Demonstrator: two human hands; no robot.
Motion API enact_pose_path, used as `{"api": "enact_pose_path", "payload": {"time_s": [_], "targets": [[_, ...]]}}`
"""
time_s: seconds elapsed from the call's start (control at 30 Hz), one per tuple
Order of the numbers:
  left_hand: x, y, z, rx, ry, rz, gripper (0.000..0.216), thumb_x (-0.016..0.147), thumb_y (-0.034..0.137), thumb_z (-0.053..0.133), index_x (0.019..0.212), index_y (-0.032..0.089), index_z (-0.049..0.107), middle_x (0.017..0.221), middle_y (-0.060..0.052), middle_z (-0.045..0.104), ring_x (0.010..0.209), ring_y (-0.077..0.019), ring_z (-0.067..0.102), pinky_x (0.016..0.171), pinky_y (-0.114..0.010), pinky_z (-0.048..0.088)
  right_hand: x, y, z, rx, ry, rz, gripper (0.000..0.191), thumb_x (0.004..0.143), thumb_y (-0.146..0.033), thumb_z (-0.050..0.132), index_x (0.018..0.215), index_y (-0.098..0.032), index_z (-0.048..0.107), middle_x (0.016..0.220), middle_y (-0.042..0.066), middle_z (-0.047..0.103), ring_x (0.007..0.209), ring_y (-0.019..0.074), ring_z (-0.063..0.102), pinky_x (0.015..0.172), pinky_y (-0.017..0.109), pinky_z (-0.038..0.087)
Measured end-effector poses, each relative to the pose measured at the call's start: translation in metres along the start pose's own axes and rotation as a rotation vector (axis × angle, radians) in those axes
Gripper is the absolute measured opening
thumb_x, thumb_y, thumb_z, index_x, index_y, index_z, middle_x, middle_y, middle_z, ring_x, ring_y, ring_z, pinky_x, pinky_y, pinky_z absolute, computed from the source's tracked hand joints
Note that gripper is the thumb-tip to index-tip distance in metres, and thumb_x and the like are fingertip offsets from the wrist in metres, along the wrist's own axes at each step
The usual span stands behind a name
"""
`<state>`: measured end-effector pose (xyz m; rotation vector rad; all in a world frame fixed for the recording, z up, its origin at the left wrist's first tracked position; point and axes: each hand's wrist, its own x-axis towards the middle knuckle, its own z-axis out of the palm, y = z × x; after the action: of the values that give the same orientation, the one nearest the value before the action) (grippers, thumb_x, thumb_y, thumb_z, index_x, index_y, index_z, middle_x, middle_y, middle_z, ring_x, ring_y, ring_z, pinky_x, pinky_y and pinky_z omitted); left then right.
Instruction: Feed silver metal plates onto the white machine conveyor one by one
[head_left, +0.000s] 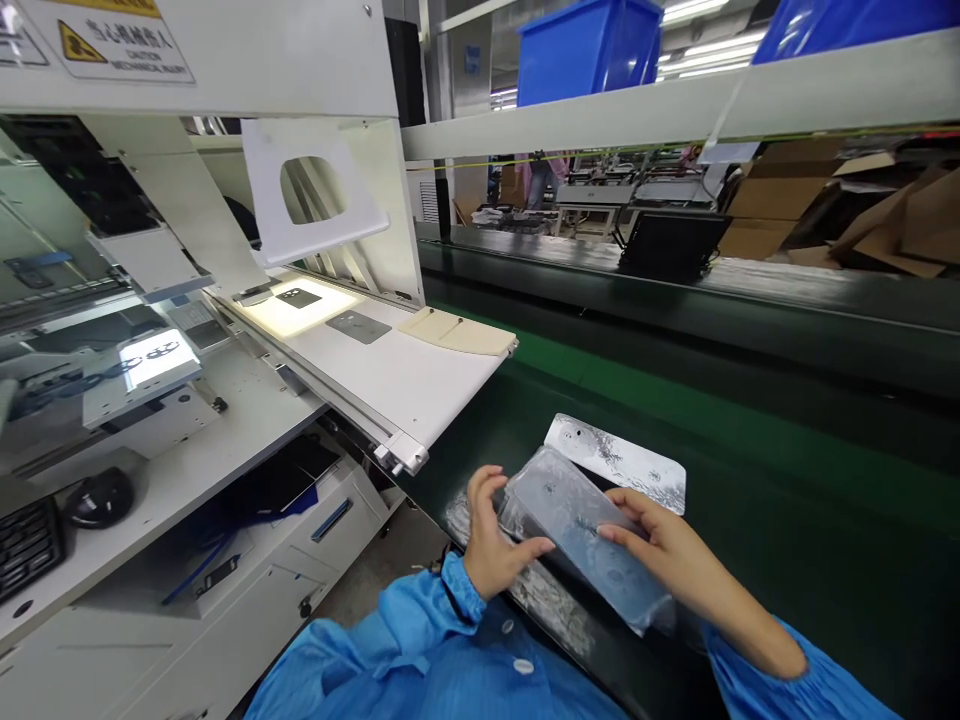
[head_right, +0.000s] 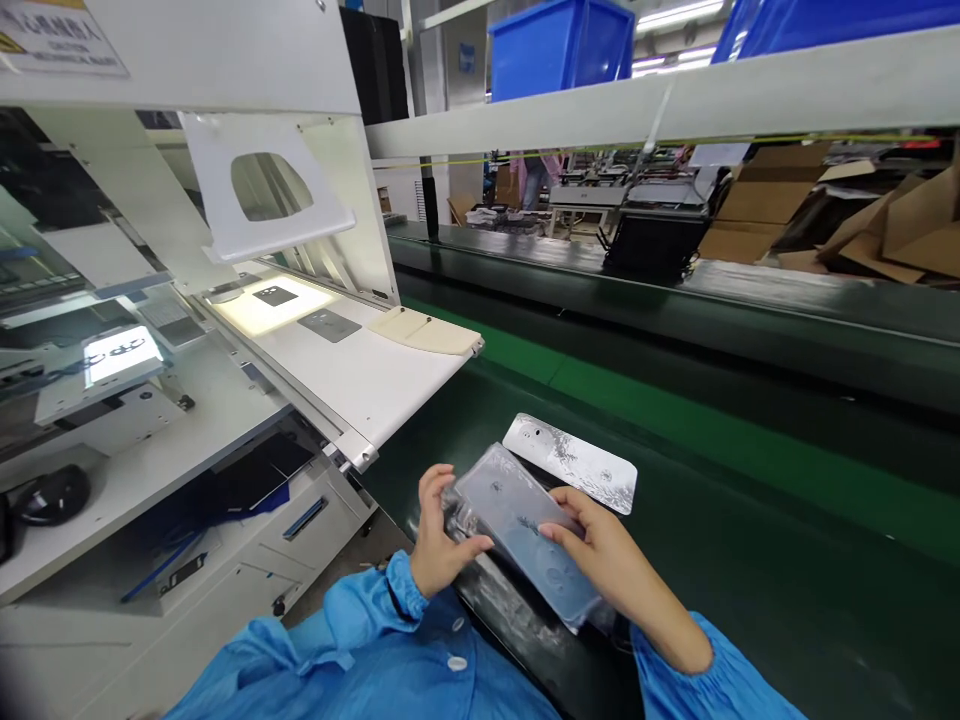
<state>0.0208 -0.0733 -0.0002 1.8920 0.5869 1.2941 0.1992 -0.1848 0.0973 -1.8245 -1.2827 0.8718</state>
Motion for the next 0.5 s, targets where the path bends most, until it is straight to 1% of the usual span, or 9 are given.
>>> {"api": "enact_pose_path", "payload": {"time_s": [0.03, 0.07, 0.13, 0.17, 0.2, 0.27, 0.33, 0.43, 0.5], "targets": [[0.005, 0.004, -0.004, -0.120, -0.018, -0.091, 0.088, 0.066, 0.069, 0.067, 0.132, 0.020, 0.035, 0.133, -0.018, 0.044, 0.125, -0.0311, 0.047, 0.102, -0.051, 0.042, 0.001, -0.005, 0.006, 0.062, 0.017, -0.016, 0.027, 0.082, -0.048, 0.052, 0.094, -0.023, 0.054, 0.080, 0.003, 0.069, 0.071, 0.0222, 0.066, 0.060, 0.033, 0.053], [0.010, 0.009, -0.009, -0.245, -0.082, -0.174, 0.090, 0.066, 0.069, 0.067, 0.135, 0.019, 0.034, 0.133, -0.018, 0.048, 0.123, -0.0302, 0.050, 0.101, -0.049, 0.044, 0.003, -0.011, 0.015, 0.118, 0.031, -0.043, 0.030, 0.083, -0.050, 0.052, 0.095, -0.023, 0.053, 0.079, 0.003, 0.068, 0.071, 0.0218, 0.066, 0.060, 0.033, 0.053], [0.022, 0.020, -0.019, -0.423, -0.266, -0.307, 0.081, 0.071, 0.067, 0.064, 0.131, 0.016, 0.044, 0.123, -0.016, 0.060, 0.112, -0.0280, 0.059, 0.096, -0.044, 0.049, 0.010, -0.024, 0.034, 0.173, 0.067, -0.134, 0.032, 0.085, -0.051, 0.050, 0.098, -0.022, 0.053, 0.081, 0.004, 0.067, 0.074, 0.0216, 0.066, 0.064, 0.034, 0.054], [0.029, 0.025, -0.025, -0.455, -0.331, -0.346, 0.073, 0.074, 0.065, 0.062, 0.125, 0.014, 0.052, 0.116, -0.015, 0.065, 0.106, -0.0271, 0.062, 0.095, -0.043, 0.049, 0.015, -0.031, 0.043, 0.162, 0.085, -0.192, 0.031, 0.086, -0.051, 0.049, 0.098, -0.022, 0.053, 0.084, 0.005, 0.067, 0.078, 0.0220, 0.066, 0.069, 0.035, 0.055], [0.035, 0.028, -0.031, -0.456, -0.360, -0.361, 0.065, 0.077, 0.063, 0.060, 0.118, 0.012, 0.059, 0.110, -0.014, 0.068, 0.102, -0.0267, 0.064, 0.095, -0.043, 0.050, 0.020, -0.037, 0.050, 0.125, 0.097, -0.251, 0.030, 0.087, -0.049, 0.048, 0.097, -0.022, 0.054, 0.087, 0.006, 0.067, 0.083, 0.0227, 0.066, 0.074, 0.037, 0.054], [0.045, 0.030, -0.044, -0.411, -0.345, -0.344, 0.058, 0.080, 0.062, 0.056, 0.108, 0.011, 0.066, 0.105, -0.013, 0.071, 0.101, -0.0266, 0.065, 0.097, -0.042, 0.048, 0.032, -0.048, 0.059, -0.001, 0.114, -0.355, 0.028, 0.088, -0.047, 0.048, 0.094, -0.022, 0.057, 0.092, 0.008, 0.067, 0.090, 0.0246, 0.064, 0.083, 0.041, 0.052], [0.053, 0.024, -0.055, -0.370, -0.314, -0.316, 0.060, 0.080, 0.063, 0.056, 0.108, 0.012, 0.067, 0.105, -0.012, 0.072, 0.102, -0.0265, 0.064, 0.097, -0.042, 0.048, 0.044, -0.057, 0.058, -0.133, 0.148, -0.427, 0.027, 0.088, -0.046, 0.050, 0.093, -0.021, 0.060, 0.095, 0.009, 0.067, 0.092, 0.0260, 0.062, 0.086, 0.044, 0.050], [0.057, 0.006, -0.065, -0.323, -0.331, -0.332, 0.064, 0.076, 0.065, 0.060, 0.110, 0.012, 0.067, 0.104, -0.011, 0.072, 0.099, -0.0258, 0.064, 0.094, -0.042, 0.048, 0.059, -0.066, 0.049, -0.225, 0.194, -0.488, 0.030, 0.087, -0.042, 0.053, 0.108, -0.021, 0.059, 0.098, 0.010, 0.066, 0.081, 0.0230, 0.061, 0.078, 0.042, 0.052], [0.057, -0.007, -0.065, -0.316, -0.349, -0.360, 0.064, 0.072, 0.064, 0.064, 0.108, 0.011, 0.067, 0.100, -0.010, 0.072, 0.094, -0.0244, 0.065, 0.091, -0.041, 0.049, 0.067, -0.070, 0.044, -0.222, 0.165, -0.523, 0.033, 0.089, -0.039, 0.051, 0.117, -0.022, 0.056, 0.098, 0.009, 0.065, 0.077, 0.0206, 0.061, 0.071, 0.038, 0.054]]}}
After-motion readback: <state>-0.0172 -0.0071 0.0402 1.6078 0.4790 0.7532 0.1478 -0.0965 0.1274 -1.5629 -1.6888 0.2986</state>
